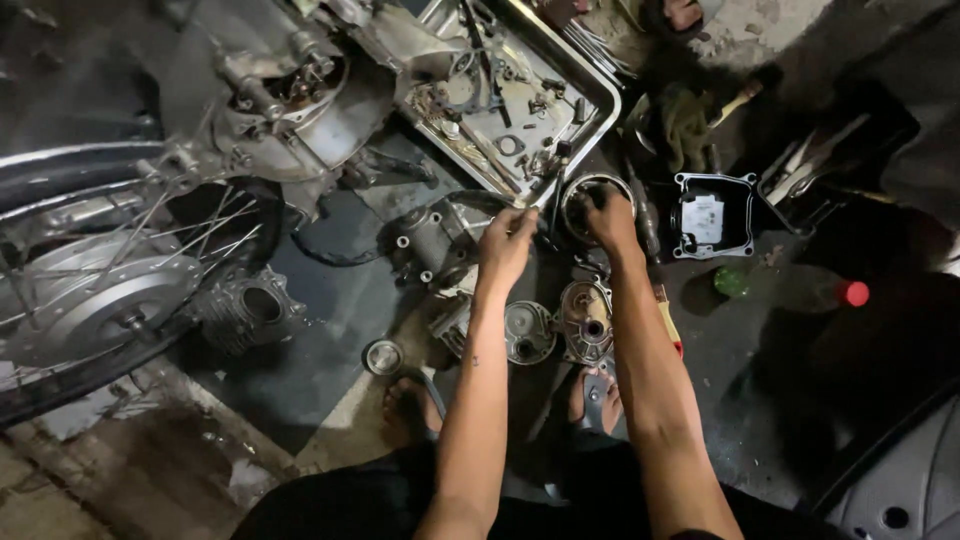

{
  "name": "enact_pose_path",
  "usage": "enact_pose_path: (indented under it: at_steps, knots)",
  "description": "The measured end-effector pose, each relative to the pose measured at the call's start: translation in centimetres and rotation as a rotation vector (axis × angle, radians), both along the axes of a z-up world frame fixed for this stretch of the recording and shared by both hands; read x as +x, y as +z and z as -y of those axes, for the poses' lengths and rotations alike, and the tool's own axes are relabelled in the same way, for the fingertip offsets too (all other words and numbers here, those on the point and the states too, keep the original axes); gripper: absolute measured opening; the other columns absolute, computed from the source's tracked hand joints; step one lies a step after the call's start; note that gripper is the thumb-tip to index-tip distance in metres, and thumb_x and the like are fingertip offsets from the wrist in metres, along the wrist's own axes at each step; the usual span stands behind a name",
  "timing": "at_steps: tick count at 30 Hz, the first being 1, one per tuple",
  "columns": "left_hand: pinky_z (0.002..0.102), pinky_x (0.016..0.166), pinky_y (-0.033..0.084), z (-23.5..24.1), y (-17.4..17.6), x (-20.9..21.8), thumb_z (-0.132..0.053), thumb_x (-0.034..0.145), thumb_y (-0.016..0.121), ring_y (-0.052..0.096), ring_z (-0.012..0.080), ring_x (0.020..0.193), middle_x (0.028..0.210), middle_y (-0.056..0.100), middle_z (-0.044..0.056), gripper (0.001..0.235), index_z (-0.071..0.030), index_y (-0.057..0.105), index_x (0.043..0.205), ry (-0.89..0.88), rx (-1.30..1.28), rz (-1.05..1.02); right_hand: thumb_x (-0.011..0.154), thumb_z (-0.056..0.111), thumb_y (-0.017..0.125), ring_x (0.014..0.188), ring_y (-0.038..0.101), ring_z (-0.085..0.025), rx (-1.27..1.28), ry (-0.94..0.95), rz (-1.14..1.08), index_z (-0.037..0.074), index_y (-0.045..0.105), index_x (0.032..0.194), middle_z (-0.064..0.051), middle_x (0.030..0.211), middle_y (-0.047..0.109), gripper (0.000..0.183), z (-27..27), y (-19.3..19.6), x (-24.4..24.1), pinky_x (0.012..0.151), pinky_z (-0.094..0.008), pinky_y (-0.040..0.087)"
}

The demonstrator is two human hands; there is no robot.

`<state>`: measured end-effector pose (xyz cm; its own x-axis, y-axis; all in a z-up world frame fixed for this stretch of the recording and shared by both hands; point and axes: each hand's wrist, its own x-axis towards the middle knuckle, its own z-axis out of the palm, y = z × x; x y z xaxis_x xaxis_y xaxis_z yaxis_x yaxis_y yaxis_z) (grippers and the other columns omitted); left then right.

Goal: Assembling and repairing components of a motorcycle engine

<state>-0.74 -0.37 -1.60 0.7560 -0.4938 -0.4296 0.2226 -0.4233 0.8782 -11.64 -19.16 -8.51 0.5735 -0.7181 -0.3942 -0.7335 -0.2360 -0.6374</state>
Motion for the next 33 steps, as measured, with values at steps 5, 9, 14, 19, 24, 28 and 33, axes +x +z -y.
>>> enact_pose_path:
  at_steps: [5, 9, 14, 19, 24, 28, 33]
  knots:
    - [0.041, 0.074, 0.057, -0.3, -2.7, -0.5, -0.035, 0.095, 0.068, 0.072, 0.0298, 0.08, 0.086, 0.073, 0.016, 0.034, -0.003, 0.073, 0.106, -0.019, -0.06, 0.005, 0.102, 0.04, 0.061, 0.116, 0.066, -0.043, 0.05, -0.012, -0.024, 0.004, 0.066, 0.132, -0.022, 0.114, 0.073, 0.047, 0.9, 0.6, -2.7, 0.098, -0.058, 0.05]
    - [0.042, 0.073, 0.056, 0.3, -1.7, -1.4, -0.039, 0.095, 0.066, 0.072, 0.0267, 0.079, 0.084, 0.073, 0.014, 0.035, -0.006, 0.074, 0.104, -0.112, -0.047, -0.017, 0.101, 0.04, 0.063, 0.1, 0.073, -0.038, 0.083, -0.178, -0.11, 0.005, 0.071, 0.124, -0.019, 0.088, 0.075, 0.043, 2.5, 1.4, -8.6, 0.087, -0.054, 0.054]
    - [0.036, 0.078, 0.056, 1.7, 0.5, -3.3, -0.045, 0.094, 0.066, 0.075, 0.0186, 0.081, 0.084, 0.076, 0.004, 0.037, -0.013, 0.074, 0.108, -0.218, 0.027, -0.073, 0.09, 0.028, 0.065, 0.114, 0.064, -0.047, 0.016, -0.204, -0.271, 0.003, 0.076, 0.115, -0.025, 0.11, 0.074, 0.037, 2.0, 3.8, -17.9, 0.096, -0.061, 0.049]
    - [0.037, 0.076, 0.056, 2.1, 1.1, -6.1, -0.041, 0.093, 0.068, 0.072, 0.0213, 0.077, 0.08, 0.075, 0.007, 0.033, -0.01, 0.076, 0.102, -0.242, -0.013, -0.073, 0.087, 0.034, 0.065, 0.116, 0.064, -0.05, 0.102, -0.267, -0.417, 0.0, 0.075, 0.117, -0.03, 0.117, 0.072, 0.047, 0.0, -7.6, -26.0, 0.098, -0.062, 0.051]
    - [0.038, 0.076, 0.056, 2.0, -1.9, -6.5, -0.041, 0.092, 0.07, 0.075, 0.0229, 0.078, 0.081, 0.076, 0.009, 0.033, -0.01, 0.075, 0.101, -0.229, -0.042, -0.076, 0.087, 0.025, 0.066, 0.118, 0.06, -0.057, 0.064, -0.237, -0.352, -0.002, 0.064, 0.133, -0.036, 0.126, 0.063, 0.053, -3.3, -10.0, -25.3, 0.101, -0.064, 0.051]
    - [0.035, 0.075, 0.056, 1.6, -2.2, -6.4, -0.04, 0.092, 0.07, 0.074, 0.0208, 0.077, 0.084, 0.077, 0.007, 0.034, -0.01, 0.075, 0.106, -0.235, -0.039, -0.112, 0.09, 0.032, 0.067, 0.117, 0.063, -0.053, 0.04, -0.212, -0.479, 0.002, 0.064, 0.131, -0.03, 0.125, 0.064, 0.051, -4.1, -7.8, -23.4, 0.095, -0.064, 0.054]
    - [0.036, 0.075, 0.057, 0.1, 1.7, -4.4, -0.038, 0.094, 0.068, 0.075, 0.0216, 0.077, 0.085, 0.077, 0.009, 0.033, -0.008, 0.076, 0.106, -0.228, -0.02, -0.068, 0.096, 0.037, 0.06, 0.116, 0.065, -0.05, 0.102, -0.226, -0.51, 0.001, 0.069, 0.124, -0.029, 0.121, 0.07, 0.046, -4.9, -2.6, -19.7, 0.092, -0.064, 0.055]
